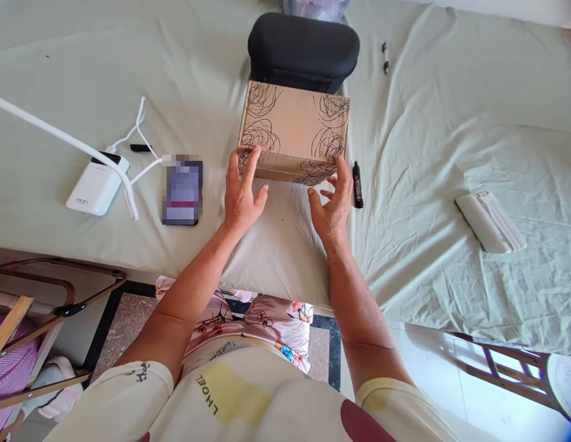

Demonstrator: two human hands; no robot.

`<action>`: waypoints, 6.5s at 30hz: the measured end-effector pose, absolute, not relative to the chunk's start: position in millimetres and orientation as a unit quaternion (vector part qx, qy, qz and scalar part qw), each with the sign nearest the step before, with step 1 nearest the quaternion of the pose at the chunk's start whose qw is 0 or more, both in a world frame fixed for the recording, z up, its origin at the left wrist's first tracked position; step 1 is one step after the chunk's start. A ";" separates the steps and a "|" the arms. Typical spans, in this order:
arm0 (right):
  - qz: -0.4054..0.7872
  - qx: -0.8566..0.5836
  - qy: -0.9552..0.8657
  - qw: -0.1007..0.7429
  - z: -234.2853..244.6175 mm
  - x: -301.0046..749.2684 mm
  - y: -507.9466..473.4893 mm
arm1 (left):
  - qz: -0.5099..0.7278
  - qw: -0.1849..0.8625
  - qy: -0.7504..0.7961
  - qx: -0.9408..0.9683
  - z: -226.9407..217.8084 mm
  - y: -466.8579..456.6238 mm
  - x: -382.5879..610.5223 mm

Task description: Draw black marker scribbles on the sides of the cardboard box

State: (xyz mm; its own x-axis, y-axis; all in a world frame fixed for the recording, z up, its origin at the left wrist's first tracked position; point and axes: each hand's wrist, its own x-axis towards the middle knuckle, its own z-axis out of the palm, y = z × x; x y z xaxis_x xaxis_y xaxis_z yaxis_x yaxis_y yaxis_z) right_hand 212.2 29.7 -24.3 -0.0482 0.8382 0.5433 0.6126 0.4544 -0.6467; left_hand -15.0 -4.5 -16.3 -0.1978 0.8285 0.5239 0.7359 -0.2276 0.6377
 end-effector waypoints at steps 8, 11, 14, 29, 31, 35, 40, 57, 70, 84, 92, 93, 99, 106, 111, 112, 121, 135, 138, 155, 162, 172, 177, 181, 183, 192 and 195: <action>0.091 -0.510 -0.710 0.477 -21.7 219.0 29.8 | 0.457 0.015 0.653 0.603 -5.6 -11.1 -11.3; 0.017 -0.516 -0.717 0.469 -16.5 216.9 26.6 | 0.455 -0.006 0.661 0.597 2.6 -15.9 -4.1; -0.039 -0.536 -0.725 0.430 -6.2 203.5 17.2 | 0.447 -0.005 0.638 0.627 7.3 -19.0 3.2; -0.029 -0.517 -0.788 0.333 2.0 180.4 10.1 | 0.380 -0.013 0.612 0.694 4.3 -17.6 14.7; -0.032 -0.534 -0.762 0.364 -1.7 194.0 16.6 | 0.383 -0.013 0.612 0.691 5.2 -17.5 14.3; -0.022 -0.537 -0.721 0.438 -10.4 219.2 29.8 | 0.389 -0.001 0.610 0.691 2.4 -15.6 12.3; 0.034 -0.447 -0.743 0.497 -6.5 211.1 19.5 | 0.400 0.017 0.606 0.687 -0.4 -14.9 5.4; 0.087 -0.403 -0.758 0.505 -0.7 194.7 14.6 | 0.500 -0.008 0.446 0.742 -20.5 -2.4 -6.9; 0.187 -0.568 -0.675 0.432 -17.3 223.9 38.4 | 0.530 0.090 0.503 0.677 -15.6 -4.6 -15.4; 0.115 -0.627 -0.723 0.269 -14.9 210.4 31.7 | 0.238 0.085 0.751 0.610 0.2 -14.0 -8.5; 0.133 -0.575 -0.705 0.393 -24.3 200.6 29.7 | 0.414 0.071 0.673 0.608 -25.7 -2.8 -14.0; 0.129 -0.577 -0.695 0.410 -26.9 197.3 29.0 | 0.431 0.066 0.667 0.604 -26.9 -2.1 -13.5; 0.130 -0.579 -0.660 0.460 -36.2 187.4 30.7 | 0.449 0.062 0.673 0.585 -20.6 -1.9 -11.7; 0.173 -0.536 -0.684 0.463 -21.5 199.4 31.9 | 0.475 0.067 0.653 0.587 -15.4 -2.7 -14.9; 0.153 -0.495 -0.697 0.496 -3.6 203.4 24.7 | 0.520 0.054 0.605 0.601 -12.3 -3.5 -19.2; 0.144 -0.487 -0.696 0.507 0.2 203.4 22.8 | 0.526 0.048 0.602 0.599 -10.8 -4.5 -18.6; 0.077 -0.436 -0.654 0.613 5.1 209.6 13.7 | 0.653 -0.069 0.516 0.550 6.1 -15.5 -12.9; 0.197 -0.447 -0.664 0.566 -10.1 200.5 32.3 | 0.582 0.024 0.570 0.579 -15.6 3.6 -17.5; 0.223 -0.449 -0.683 0.531 -18.0 197.5 37.2 | 0.542 0.059 0.594 0.591 -25.3 8.8 -18.5; 0.258 -0.459 -0.708 0.470 -37.4 197.1 52.5 | 0.504 0.144 0.598 0.606 -58.0 30.2 -27.5; 0.196 -0.480 -0.694 0.499 -26.9 199.6 40.8 | 0.542 0.063 0.603 0.582 -30.5 9.6 -21.0; 0.127 -0.413 -0.656 0.619 1.9 198.7 19.5 | 0.579 -0.019 0.533 0.617 -5.3 -8.2 -10.0; 0.114 -0.437 -0.689 0.567 8.8 196.6 11.5 | 0.539 -0.014 0.547 0.641 -3.4 -9.8 -8.7; 0.075 -0.492 -0.722 0.481 8.5 190.1 8.6 | 0.517 -0.022 0.566 0.641 -5.4 -9.3 -5.9; 0.051 -0.509 -0.748 0.423 12.0 183.5 4.0 | 0.495 -0.032 0.570 0.655 -4.8 -10.5 -2.5; 0.007 -0.530 -0.798 0.287 24.4 163.8 -11.1 | 0.466 -0.063 0.579 0.666 1.9 -16.3 7.4; 0.013 -0.525 -0.790 0.316 16.6 172.7 -4.1 | 0.466 -0.045 0.568 0.677 -0.7 -14.2 2.5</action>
